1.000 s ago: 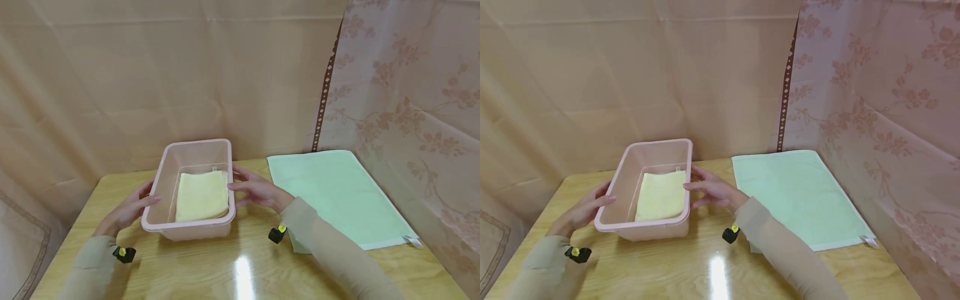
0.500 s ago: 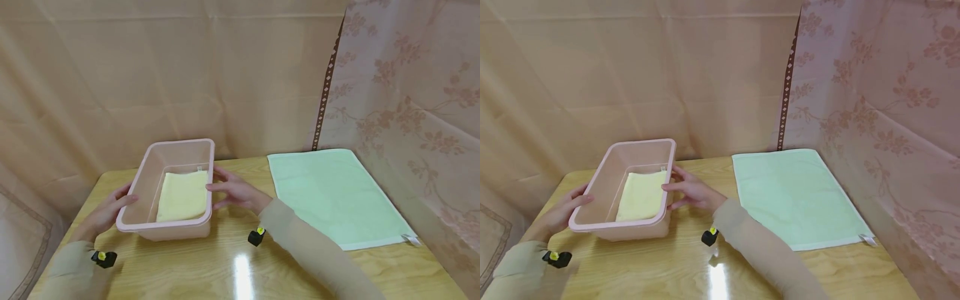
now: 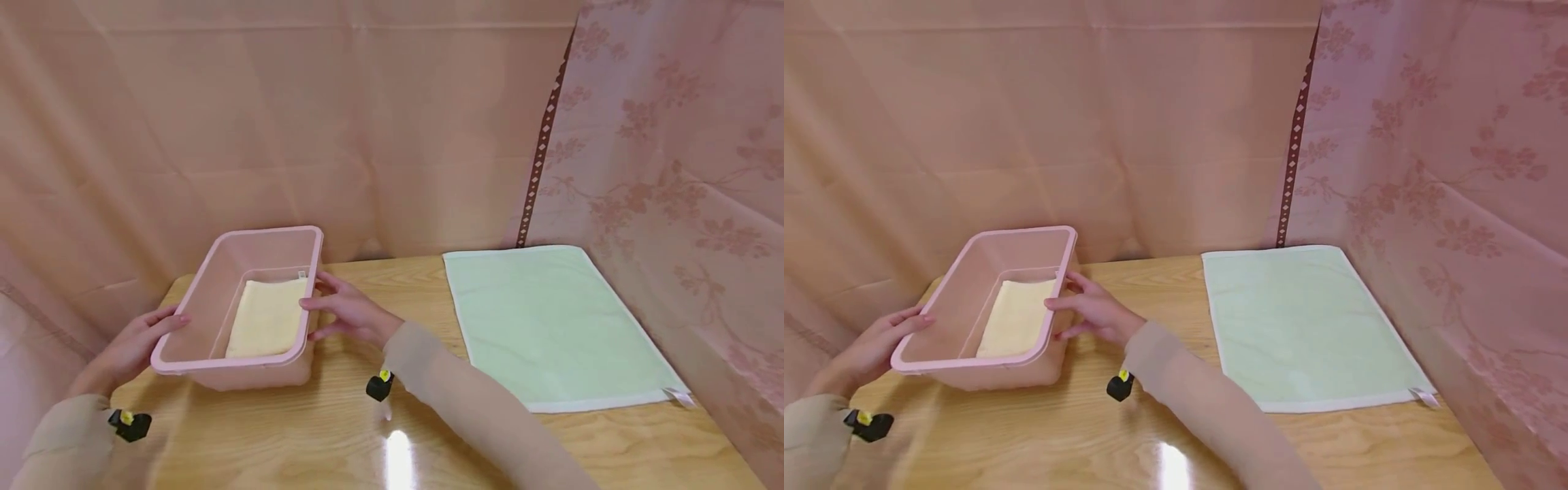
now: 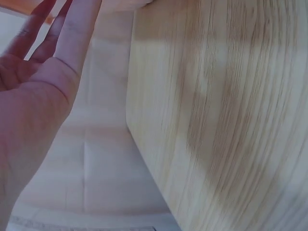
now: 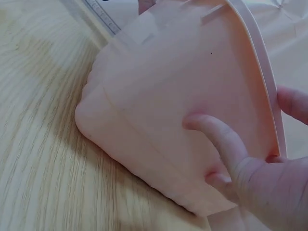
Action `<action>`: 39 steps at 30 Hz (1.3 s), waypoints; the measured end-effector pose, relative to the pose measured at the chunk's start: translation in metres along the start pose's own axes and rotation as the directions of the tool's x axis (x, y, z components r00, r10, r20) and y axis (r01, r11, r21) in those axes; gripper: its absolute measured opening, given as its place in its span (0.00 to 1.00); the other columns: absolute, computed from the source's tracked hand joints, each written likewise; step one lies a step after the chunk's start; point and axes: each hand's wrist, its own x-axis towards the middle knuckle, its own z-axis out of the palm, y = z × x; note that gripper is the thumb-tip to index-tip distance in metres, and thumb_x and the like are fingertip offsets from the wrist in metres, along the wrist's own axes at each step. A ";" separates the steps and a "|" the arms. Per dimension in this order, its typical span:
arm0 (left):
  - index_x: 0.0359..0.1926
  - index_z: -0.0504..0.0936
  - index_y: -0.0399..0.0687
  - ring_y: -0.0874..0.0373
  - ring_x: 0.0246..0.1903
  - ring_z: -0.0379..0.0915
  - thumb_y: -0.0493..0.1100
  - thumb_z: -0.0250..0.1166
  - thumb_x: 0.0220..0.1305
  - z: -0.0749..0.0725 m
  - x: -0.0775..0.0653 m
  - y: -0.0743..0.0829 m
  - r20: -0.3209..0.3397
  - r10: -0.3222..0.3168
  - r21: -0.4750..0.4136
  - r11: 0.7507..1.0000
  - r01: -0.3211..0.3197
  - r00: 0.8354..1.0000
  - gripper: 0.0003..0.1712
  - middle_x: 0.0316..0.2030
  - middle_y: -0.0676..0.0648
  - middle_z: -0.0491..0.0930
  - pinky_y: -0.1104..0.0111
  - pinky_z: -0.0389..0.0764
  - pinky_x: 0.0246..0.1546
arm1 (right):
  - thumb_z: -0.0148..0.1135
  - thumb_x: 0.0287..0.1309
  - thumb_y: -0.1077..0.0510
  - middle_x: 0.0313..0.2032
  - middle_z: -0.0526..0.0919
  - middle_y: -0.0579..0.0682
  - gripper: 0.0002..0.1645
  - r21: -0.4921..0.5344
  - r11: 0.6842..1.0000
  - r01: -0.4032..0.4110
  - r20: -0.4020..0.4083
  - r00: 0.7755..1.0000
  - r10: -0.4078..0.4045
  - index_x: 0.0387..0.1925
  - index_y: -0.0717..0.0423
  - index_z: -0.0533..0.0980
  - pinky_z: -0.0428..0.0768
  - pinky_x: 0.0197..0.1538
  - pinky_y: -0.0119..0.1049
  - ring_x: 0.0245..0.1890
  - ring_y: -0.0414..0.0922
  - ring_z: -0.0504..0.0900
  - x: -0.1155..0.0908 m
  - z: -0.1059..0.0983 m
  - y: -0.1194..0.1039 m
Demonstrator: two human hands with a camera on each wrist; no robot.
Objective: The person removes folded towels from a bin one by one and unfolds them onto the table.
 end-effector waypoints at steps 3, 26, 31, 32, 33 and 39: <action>0.62 0.74 0.64 0.57 0.39 0.85 0.49 0.52 0.80 -0.005 -0.001 -0.001 0.004 0.003 -0.030 1.000 -0.003 1.000 0.15 0.43 0.62 0.83 0.58 0.87 0.38 | 0.67 0.64 0.63 0.63 0.70 0.49 0.41 0.011 1.000 0.013 -0.012 1.000 -0.013 0.74 0.38 0.66 0.84 0.41 0.59 0.61 0.56 0.74 0.005 0.006 0.002; 0.38 0.84 0.84 0.59 0.31 0.84 0.51 0.52 0.79 -0.036 -0.025 -0.017 -0.113 -0.083 -0.113 0.991 0.070 0.990 0.19 0.35 0.61 0.85 0.65 0.85 0.30 | 0.67 0.66 0.56 0.64 0.75 0.50 0.32 0.027 0.996 0.080 -0.046 0.996 -0.079 0.71 0.45 0.71 0.85 0.42 0.53 0.52 0.49 0.81 0.027 0.054 0.029; 0.38 0.85 0.83 0.59 0.31 0.84 0.51 0.52 0.79 -0.039 -0.029 -0.020 -0.108 -0.086 -0.140 0.988 0.070 0.990 0.19 0.35 0.62 0.84 0.65 0.85 0.31 | 0.67 0.66 0.55 0.60 0.77 0.47 0.32 0.026 0.997 0.073 -0.051 0.996 -0.071 0.70 0.42 0.71 0.86 0.42 0.52 0.51 0.48 0.82 0.028 0.058 0.033; 0.38 0.85 0.82 0.59 0.32 0.84 0.50 0.52 0.79 -0.039 -0.030 -0.021 -0.105 -0.082 -0.142 0.988 0.066 0.991 0.19 0.35 0.62 0.84 0.65 0.85 0.31 | 0.67 0.66 0.55 0.59 0.78 0.46 0.32 0.026 0.997 0.071 -0.049 0.996 -0.070 0.70 0.42 0.71 0.86 0.42 0.52 0.51 0.49 0.82 0.028 0.058 0.033; 0.39 0.86 0.82 0.60 0.32 0.84 0.50 0.52 0.80 -0.040 -0.030 -0.021 -0.100 -0.077 -0.144 0.988 0.062 0.992 0.19 0.36 0.62 0.84 0.65 0.85 0.31 | 0.67 0.66 0.55 0.58 0.78 0.45 0.32 0.026 0.997 0.071 -0.046 0.997 -0.070 0.70 0.42 0.71 0.86 0.42 0.52 0.51 0.48 0.83 0.028 0.058 0.033; 0.41 0.81 0.85 0.61 0.35 0.83 0.51 0.52 0.80 -0.048 -0.027 -0.017 -0.078 -0.072 -0.036 0.997 0.069 0.994 0.17 0.38 0.64 0.84 0.63 0.85 0.33 | 0.63 0.69 0.56 0.54 0.80 0.45 0.29 -0.008 0.997 0.080 -0.006 0.997 -0.080 0.70 0.44 0.71 0.85 0.44 0.52 0.48 0.46 0.84 0.028 0.060 0.028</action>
